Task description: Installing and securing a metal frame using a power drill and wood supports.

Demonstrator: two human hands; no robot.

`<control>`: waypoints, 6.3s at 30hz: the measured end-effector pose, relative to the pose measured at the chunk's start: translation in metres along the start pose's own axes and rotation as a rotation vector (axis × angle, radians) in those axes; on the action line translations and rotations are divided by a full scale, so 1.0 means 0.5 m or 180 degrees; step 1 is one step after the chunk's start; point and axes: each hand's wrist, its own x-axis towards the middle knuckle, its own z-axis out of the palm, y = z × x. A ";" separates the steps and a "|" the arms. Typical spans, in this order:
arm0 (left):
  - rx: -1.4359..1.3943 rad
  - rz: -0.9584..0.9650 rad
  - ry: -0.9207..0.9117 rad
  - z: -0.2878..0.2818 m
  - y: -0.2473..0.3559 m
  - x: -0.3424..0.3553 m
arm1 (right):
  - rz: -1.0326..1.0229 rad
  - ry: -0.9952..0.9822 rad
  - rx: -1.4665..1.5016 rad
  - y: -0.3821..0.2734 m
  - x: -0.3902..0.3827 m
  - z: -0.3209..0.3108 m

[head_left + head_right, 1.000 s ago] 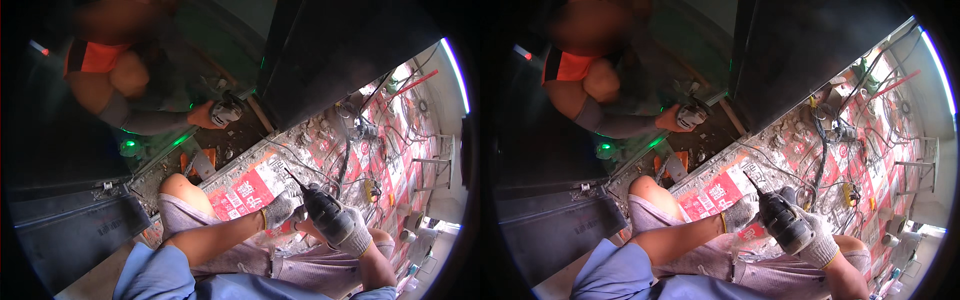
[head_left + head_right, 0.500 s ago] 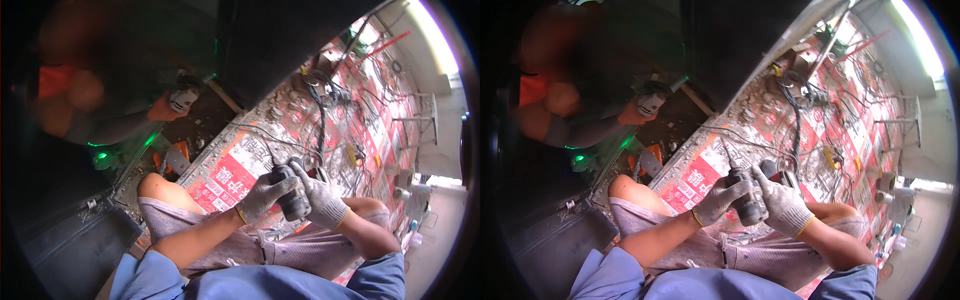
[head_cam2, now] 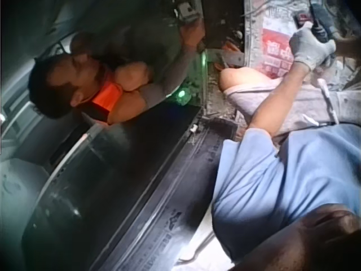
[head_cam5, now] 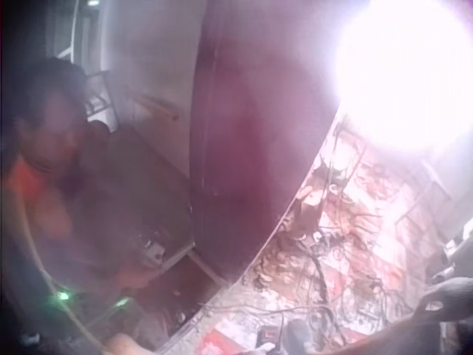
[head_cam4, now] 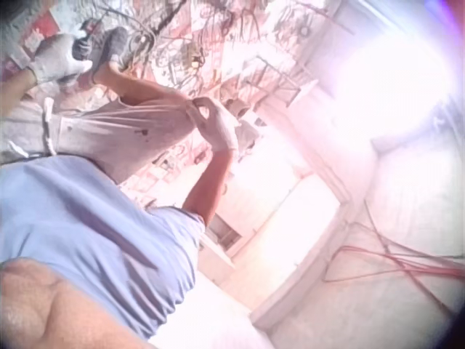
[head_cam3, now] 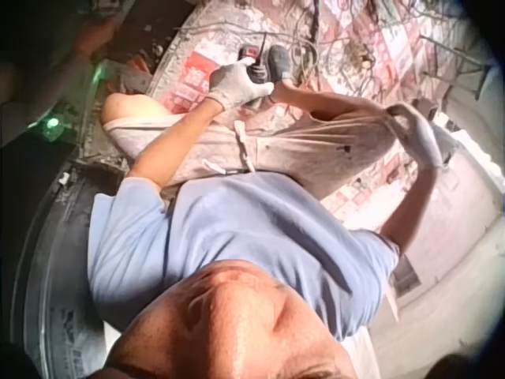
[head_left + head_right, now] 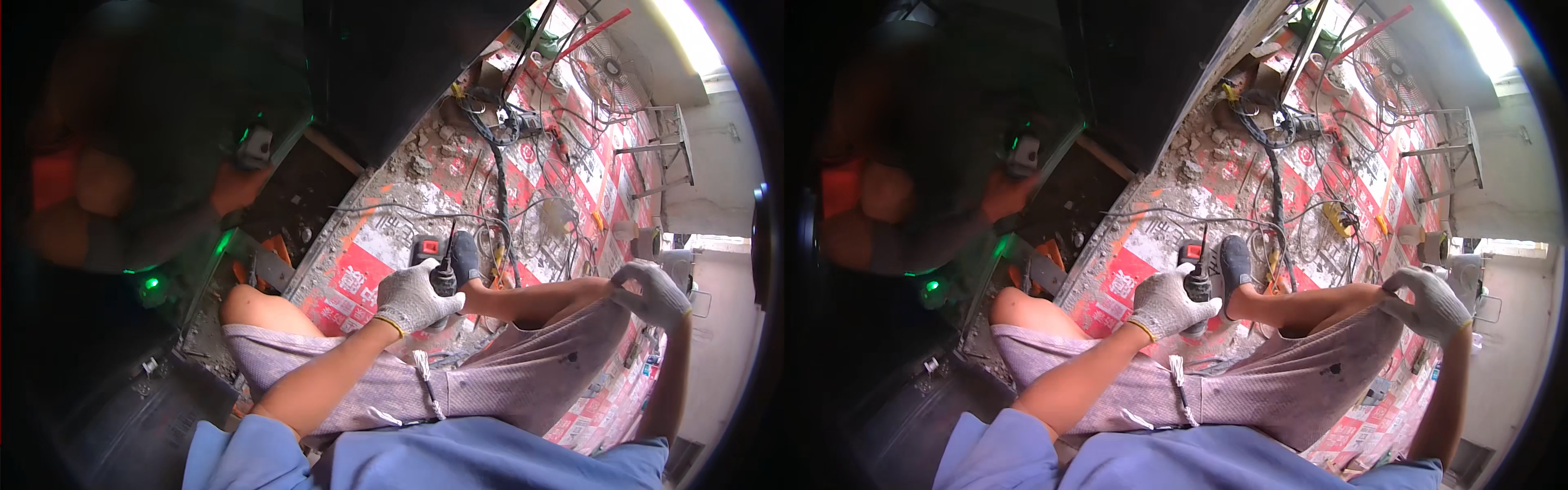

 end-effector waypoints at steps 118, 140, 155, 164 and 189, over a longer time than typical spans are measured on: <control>0.0564 -0.0871 -0.0494 0.038 -0.104 0.101 | -0.1476 0.0106 0.0941 -0.259 0.202 0.052; 0.0558 -0.0839 -0.0510 0.058 -0.125 0.115 | -0.1473 0.0124 0.0945 -0.267 0.201 0.048; 0.0551 -0.0821 -0.0547 0.054 -0.120 0.113 | -0.1549 0.0140 0.0977 -0.264 0.203 0.051; 0.0451 -0.0810 -0.0520 0.046 -0.114 0.108 | -0.1530 0.0116 0.0955 -0.265 0.202 0.047; 0.0552 -0.0808 -0.0556 0.046 -0.116 0.111 | -0.1465 0.0058 0.0934 -0.270 0.201 0.042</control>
